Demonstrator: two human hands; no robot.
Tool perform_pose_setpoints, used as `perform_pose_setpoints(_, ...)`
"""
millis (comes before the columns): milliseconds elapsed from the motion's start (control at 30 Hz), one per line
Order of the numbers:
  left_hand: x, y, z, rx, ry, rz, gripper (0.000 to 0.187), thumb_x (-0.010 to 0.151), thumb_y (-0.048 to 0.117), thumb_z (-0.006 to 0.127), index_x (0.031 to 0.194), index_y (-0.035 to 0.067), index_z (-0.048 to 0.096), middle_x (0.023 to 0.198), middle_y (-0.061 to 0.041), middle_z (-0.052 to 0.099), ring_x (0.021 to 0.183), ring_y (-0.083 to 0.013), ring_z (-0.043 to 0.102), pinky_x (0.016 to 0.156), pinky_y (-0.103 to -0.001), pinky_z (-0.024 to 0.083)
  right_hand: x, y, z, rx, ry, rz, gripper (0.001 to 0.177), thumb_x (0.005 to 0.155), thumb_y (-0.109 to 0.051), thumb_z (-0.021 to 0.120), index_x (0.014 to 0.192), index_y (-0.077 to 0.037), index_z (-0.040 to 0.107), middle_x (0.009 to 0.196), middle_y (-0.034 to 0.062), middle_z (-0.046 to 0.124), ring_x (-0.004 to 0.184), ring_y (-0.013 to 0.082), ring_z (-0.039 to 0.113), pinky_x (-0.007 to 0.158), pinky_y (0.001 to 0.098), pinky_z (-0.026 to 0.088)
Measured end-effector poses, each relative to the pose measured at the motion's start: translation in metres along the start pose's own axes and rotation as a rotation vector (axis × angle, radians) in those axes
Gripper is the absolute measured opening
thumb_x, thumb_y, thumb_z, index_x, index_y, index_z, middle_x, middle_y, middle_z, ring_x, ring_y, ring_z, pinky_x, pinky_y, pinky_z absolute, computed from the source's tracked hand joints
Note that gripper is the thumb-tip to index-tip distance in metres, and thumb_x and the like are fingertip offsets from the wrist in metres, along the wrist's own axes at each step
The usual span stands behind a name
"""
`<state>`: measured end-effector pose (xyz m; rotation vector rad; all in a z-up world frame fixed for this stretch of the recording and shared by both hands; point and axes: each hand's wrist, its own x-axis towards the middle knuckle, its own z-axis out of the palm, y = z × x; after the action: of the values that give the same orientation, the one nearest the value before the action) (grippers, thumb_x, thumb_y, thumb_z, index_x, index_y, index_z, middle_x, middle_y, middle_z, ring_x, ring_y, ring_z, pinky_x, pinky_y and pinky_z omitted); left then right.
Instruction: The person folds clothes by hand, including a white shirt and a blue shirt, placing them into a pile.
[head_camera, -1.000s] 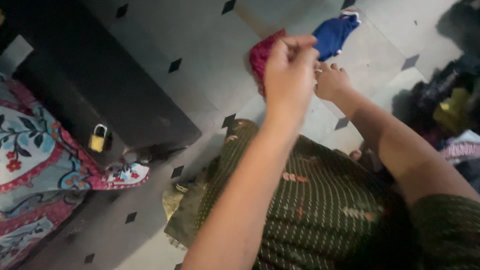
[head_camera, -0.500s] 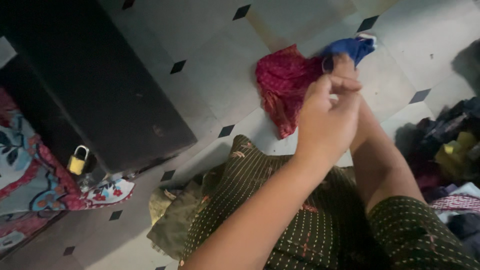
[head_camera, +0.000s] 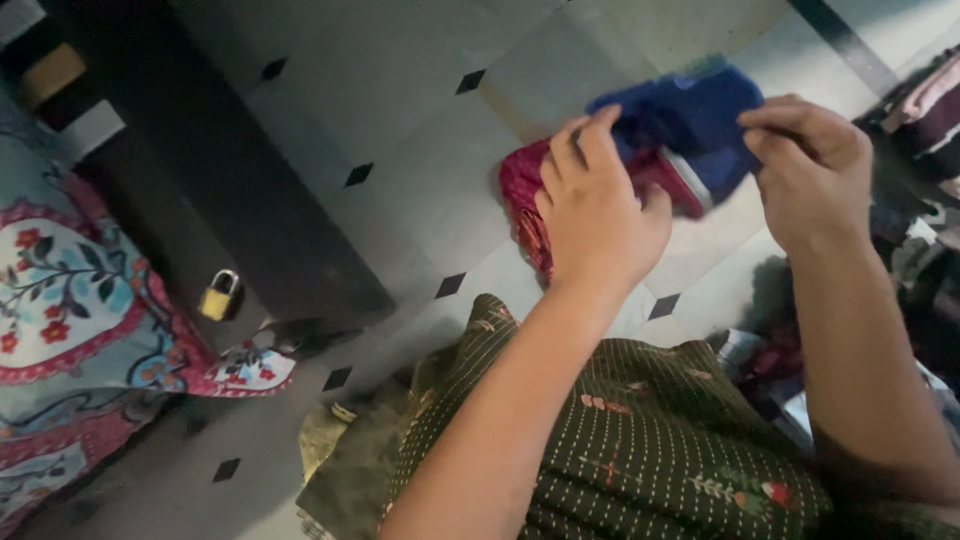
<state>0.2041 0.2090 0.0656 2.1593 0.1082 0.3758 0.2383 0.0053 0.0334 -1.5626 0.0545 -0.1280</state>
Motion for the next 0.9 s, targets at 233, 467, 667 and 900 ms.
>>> perform_pose_setpoints(233, -0.024, 0.011, -0.039, 0.082, -0.269, 0.287, 0.049, 0.075, 0.016, 0.072, 0.122, 0.02, 0.06, 0.131, -0.009, 0.055, 0.129, -0.0335, 0.054, 0.105, -0.048, 0.043, -0.054, -0.027, -0.003, 0.369, 0.144, 0.106, 0.024, 0.092, 0.013, 0.055, 0.101, 0.0, 0.072, 0.104, 0.0077, 0.072, 0.096, 0.0169, 0.069, 0.092, 0.0281, 0.056)
perform_pose_setpoints(467, -0.014, 0.011, -0.065, -0.076, -0.493, 0.407, 0.038, 0.084, 0.032, 0.072, 0.121, 0.025, 0.069, 0.117, 0.0, 0.063, 0.122, -0.023, 0.058, 0.104, -0.048, 0.043, -0.07, -0.03, -0.005, 0.334, 0.238, 0.098, 0.024, 0.095, 0.01, 0.055, 0.105, -0.002, 0.073, 0.111, 0.0089, 0.074, 0.097, 0.014, 0.066, 0.094, 0.025, 0.053)
perform_pose_setpoints(667, -0.012, 0.008, -0.073, -0.271, -0.705, 0.407, 0.052, 0.08, 0.033, 0.07, 0.13, 0.023, 0.062, 0.116, -0.005, 0.063, 0.105, -0.0256, 0.068, 0.089, -0.041, 0.055, -0.072, -0.047, 0.018, 0.208, 0.27, 0.099, 0.024, 0.094, 0.009, 0.054, 0.101, -0.003, 0.073, 0.112, 0.0077, 0.075, 0.099, 0.0121, 0.065, 0.095, 0.0228, 0.051)
perform_pose_setpoints(900, -0.016, 0.005, -0.073, -0.156, -0.523, 0.492, 0.029, 0.087, 0.032, 0.065, 0.114, 0.023, 0.067, 0.109, -0.003, 0.066, 0.104, -0.025, 0.07, 0.089, -0.044, 0.051, -0.081, -0.068, 0.048, -0.003, 0.256, 0.15, 0.027, 0.096, 0.006, 0.054, 0.106, -0.004, 0.077, 0.103, 0.0068, 0.072, 0.094, 0.0155, 0.061, 0.079, 0.0254, 0.044)
